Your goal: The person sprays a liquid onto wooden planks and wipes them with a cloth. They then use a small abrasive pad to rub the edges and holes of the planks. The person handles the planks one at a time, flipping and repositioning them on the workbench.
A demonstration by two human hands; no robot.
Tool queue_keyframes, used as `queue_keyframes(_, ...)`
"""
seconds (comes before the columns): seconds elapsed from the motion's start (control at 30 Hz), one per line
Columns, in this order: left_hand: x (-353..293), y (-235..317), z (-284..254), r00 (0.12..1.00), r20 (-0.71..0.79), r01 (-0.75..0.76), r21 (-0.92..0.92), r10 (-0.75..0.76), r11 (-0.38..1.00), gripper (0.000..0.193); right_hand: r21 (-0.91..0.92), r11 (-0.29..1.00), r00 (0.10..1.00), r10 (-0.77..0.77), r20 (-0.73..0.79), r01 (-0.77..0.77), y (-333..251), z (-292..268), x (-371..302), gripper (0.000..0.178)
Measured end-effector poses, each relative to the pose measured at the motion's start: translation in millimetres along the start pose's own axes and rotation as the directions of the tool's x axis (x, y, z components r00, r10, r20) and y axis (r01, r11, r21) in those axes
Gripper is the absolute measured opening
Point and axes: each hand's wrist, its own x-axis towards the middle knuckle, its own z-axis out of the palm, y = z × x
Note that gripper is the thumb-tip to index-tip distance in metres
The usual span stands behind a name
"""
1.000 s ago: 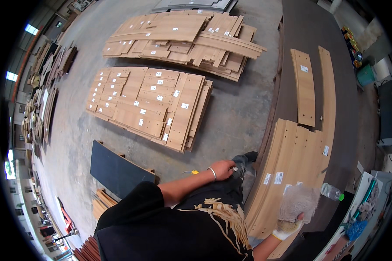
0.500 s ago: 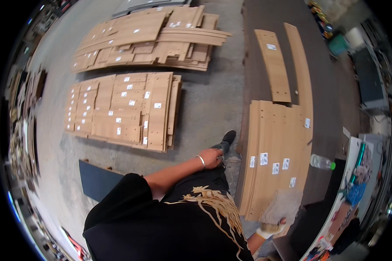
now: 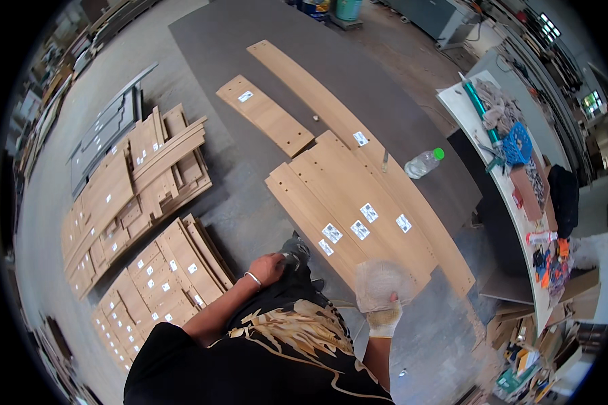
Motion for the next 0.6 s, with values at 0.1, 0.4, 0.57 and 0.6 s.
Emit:
queue_keyframes(0.1, 40.0, 12.1, -11.9, 0.989, 0.06, -0.138, 0.074, 0.134, 0.988, 0.028, 0.149, 0.989, 0.999, -0.016, -0.045, 0.023, 1.9, -1.6, -9.4, 0.077)
queue_keyframes(0.4, 259.2, 63.9, -49.2, 0.825, -0.158, -0.51, 0.204, 0.542, 0.836, 0.053, -0.117, 0.876, 0.826, -0.48, -0.296, 0.467, 27.0, 53.1, -8.3, 0.08)
queue_keyframes(0.57, 406.7, 27.7, -84.7, 0.939, -0.261, -0.164, 0.232, 0.224, 0.959, 0.082, -0.008, 0.818, 0.73, -0.518, -0.446, 0.576, 46.5, 7.4, -10.5, 0.078)
queue_keyframes(0.6, 416.2, 36.5, -80.8, 0.965, -0.184, -0.135, 0.26, 0.186, 0.956, 0.084, -0.012, 0.799, 0.693, -0.529, -0.491, 0.601, 48.8, -1.9, -21.0, 0.078)
